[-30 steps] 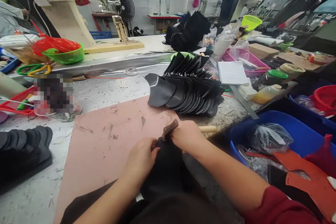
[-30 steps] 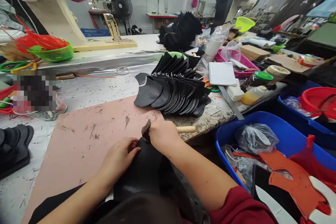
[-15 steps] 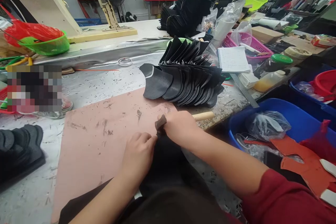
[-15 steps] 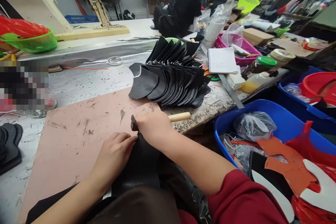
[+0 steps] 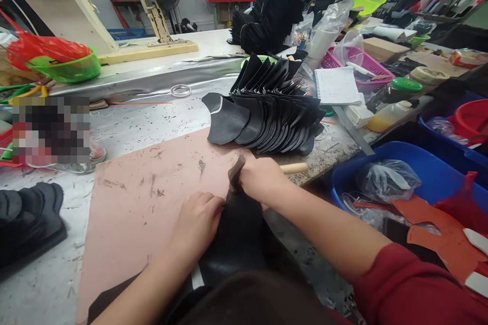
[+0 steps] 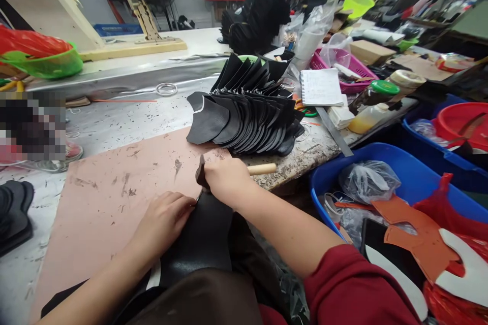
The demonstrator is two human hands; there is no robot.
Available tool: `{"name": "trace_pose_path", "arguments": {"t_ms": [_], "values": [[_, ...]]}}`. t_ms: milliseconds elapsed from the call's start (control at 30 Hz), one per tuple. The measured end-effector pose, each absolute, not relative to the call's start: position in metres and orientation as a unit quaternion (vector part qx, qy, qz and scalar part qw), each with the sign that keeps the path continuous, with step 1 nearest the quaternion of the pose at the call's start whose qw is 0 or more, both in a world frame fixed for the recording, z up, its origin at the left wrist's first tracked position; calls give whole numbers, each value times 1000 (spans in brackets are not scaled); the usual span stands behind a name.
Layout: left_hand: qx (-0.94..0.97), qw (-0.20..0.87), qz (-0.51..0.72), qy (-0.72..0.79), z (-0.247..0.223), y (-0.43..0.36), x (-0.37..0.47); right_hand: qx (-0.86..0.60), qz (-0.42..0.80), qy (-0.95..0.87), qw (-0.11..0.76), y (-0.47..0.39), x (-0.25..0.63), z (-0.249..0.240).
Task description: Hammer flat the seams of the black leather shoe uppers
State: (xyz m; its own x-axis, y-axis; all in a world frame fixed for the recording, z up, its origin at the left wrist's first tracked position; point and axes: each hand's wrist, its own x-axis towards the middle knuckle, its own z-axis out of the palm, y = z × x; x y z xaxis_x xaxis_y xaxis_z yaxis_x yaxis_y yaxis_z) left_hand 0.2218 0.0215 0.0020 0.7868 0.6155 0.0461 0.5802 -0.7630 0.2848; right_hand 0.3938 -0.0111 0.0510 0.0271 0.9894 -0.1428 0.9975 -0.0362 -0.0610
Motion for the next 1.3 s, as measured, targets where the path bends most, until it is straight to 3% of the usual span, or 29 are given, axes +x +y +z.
{"name": "trace_pose_path", "arguments": {"t_ms": [933, 1300], "values": [[935, 170, 39, 308, 8, 12, 188, 657, -133, 742, -13, -22, 369, 49], [937, 147, 12, 317, 12, 5, 174, 650, -177, 738, 35, -26, 352, 65]]}}
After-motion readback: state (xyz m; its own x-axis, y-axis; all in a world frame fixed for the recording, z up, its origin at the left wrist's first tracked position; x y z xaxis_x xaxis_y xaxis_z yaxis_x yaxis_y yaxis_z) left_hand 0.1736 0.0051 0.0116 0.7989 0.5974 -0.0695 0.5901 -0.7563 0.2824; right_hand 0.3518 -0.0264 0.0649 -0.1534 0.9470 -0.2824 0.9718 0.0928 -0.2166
